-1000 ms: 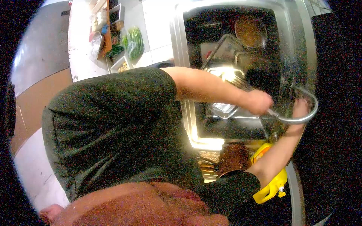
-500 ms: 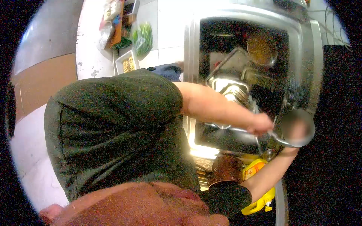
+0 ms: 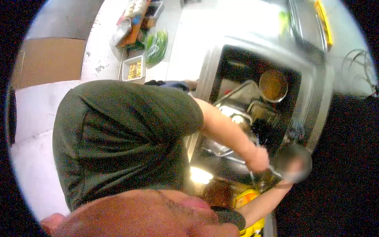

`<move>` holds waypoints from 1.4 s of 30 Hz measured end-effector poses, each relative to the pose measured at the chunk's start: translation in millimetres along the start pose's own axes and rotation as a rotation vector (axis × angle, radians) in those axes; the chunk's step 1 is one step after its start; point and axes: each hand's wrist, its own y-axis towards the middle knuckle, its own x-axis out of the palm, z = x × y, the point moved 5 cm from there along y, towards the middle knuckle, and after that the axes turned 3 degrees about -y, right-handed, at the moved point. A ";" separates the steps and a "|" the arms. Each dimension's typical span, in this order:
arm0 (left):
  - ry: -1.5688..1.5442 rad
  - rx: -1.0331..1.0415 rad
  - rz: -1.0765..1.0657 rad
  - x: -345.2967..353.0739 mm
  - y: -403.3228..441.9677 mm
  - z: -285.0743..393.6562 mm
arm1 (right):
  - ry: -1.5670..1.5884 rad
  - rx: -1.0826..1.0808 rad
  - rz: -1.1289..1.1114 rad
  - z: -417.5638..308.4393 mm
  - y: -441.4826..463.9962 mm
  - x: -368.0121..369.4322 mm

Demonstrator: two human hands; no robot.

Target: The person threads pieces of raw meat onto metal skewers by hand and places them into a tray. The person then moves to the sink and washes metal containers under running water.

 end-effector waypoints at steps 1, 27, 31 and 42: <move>0.119 0.169 0.039 10.7 8.6 -1.0 | 0.057 0.047 0.021 -2.7 0.9 -5.7; -0.592 -0.224 0.664 -50.0 -31.2 -184.6 | 0.998 0.622 0.480 -52.1 -30.2 -135.3; -0.116 -0.012 0.266 -7.6 -57.1 -215.3 | 1.072 0.665 0.590 -62.8 -49.8 -159.2; -1.082 -0.029 0.288 -102.2 -70.5 -177.1 | 1.189 0.673 0.703 -127.2 -194.7 -228.5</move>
